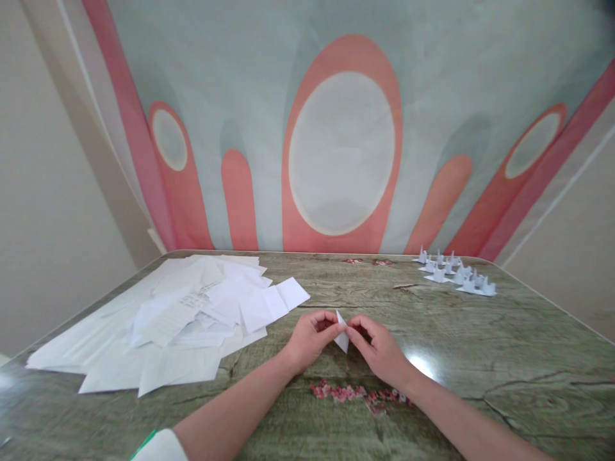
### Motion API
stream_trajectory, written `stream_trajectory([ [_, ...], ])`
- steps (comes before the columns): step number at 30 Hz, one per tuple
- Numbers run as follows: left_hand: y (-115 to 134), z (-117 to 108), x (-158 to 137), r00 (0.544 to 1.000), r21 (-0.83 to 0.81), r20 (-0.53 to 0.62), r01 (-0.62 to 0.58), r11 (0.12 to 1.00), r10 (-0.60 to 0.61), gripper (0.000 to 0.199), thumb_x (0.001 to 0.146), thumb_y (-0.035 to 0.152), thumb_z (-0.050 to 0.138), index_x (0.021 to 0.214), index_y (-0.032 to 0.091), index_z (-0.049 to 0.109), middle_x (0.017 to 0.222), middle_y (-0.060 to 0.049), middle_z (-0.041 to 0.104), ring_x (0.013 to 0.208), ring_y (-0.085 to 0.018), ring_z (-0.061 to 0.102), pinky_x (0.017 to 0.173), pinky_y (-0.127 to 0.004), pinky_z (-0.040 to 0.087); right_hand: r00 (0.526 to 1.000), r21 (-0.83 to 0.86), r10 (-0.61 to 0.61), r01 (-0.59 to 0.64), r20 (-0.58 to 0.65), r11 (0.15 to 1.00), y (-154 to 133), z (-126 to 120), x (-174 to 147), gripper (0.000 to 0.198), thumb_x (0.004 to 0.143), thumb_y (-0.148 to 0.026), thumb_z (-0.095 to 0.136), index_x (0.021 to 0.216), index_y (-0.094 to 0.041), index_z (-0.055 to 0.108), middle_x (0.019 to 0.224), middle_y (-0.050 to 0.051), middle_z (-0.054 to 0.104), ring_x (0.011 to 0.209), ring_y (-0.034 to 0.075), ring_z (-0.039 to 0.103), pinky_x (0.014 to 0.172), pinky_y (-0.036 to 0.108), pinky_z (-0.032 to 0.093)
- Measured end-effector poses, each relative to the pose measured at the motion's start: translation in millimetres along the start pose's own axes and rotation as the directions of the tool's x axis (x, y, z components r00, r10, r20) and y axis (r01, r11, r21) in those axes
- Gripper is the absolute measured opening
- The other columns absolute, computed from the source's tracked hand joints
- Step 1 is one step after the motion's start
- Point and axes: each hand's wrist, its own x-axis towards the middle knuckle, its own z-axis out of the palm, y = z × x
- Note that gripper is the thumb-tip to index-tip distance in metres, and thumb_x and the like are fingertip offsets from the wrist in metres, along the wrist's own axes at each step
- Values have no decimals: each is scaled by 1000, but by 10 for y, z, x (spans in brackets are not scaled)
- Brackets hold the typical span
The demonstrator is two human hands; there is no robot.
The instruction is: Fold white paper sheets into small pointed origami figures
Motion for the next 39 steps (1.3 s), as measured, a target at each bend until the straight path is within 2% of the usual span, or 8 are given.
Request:
stream_trajectory([
  [3, 34, -2, -8, 999, 1, 37, 18, 1000, -18, 29, 70, 41, 67, 74, 12, 61, 67, 0, 58, 62, -11, 51, 62, -22, 40, 999, 2, -8, 8, 33, 1000, -21, -10, -2, 22, 88, -35, 43, 77, -19, 53, 69, 0, 55, 65, 14, 51, 62, 26, 39],
  [8, 68, 15, -12, 999, -49, 16, 35, 998, -34, 30, 66, 39, 71, 68, 12, 59, 62, 2, 56, 58, -9, 48, 59, -20, 38, 999, 17, -6, 5, 46, 1000, -25, -10, -11, 21, 88, -35, 44, 77, -19, 52, 68, -1, 54, 65, 14, 50, 61, 26, 39],
  [17, 69, 97, -46, 989, -105, -110, 92, 990, -103, 33, 60, 41, 74, 62, 12, 57, 58, 2, 54, 55, -9, 46, 57, -21, 36, 999, 70, 37, -40, 39, 997, -56, 10, -21, 23, 87, -38, 43, 80, -19, 54, 69, -1, 54, 65, 14, 50, 59, 25, 40],
  [23, 38, 135, -85, 987, -109, -140, 66, 992, -81, 33, 62, 40, 73, 60, 14, 52, 54, 4, 49, 53, -8, 42, 54, -20, 33, 999, 17, -24, 23, 46, 1000, -86, -9, -9, 22, 88, -36, 44, 77, -20, 53, 68, -1, 55, 65, 15, 50, 61, 26, 39],
  [33, 19, 22, -20, 991, -93, -25, 126, 988, -128, 32, 67, 41, 69, 67, 13, 53, 59, 3, 50, 56, -8, 42, 56, -20, 32, 993, 13, -2, 1, 115, 1000, -22, -12, -17, 21, 88, -34, 41, 74, -20, 47, 66, -2, 48, 62, 13, 44, 59, 25, 36],
  [39, -30, 95, -26, 981, -100, -164, 88, 991, -104, 33, 67, 42, 67, 63, 14, 49, 54, 5, 45, 52, -8, 37, 53, -20, 30, 985, 21, 23, -27, 170, 999, -36, -27, 16, 21, 89, -33, 39, 74, -19, 44, 65, -3, 45, 61, 13, 43, 58, 25, 35],
])
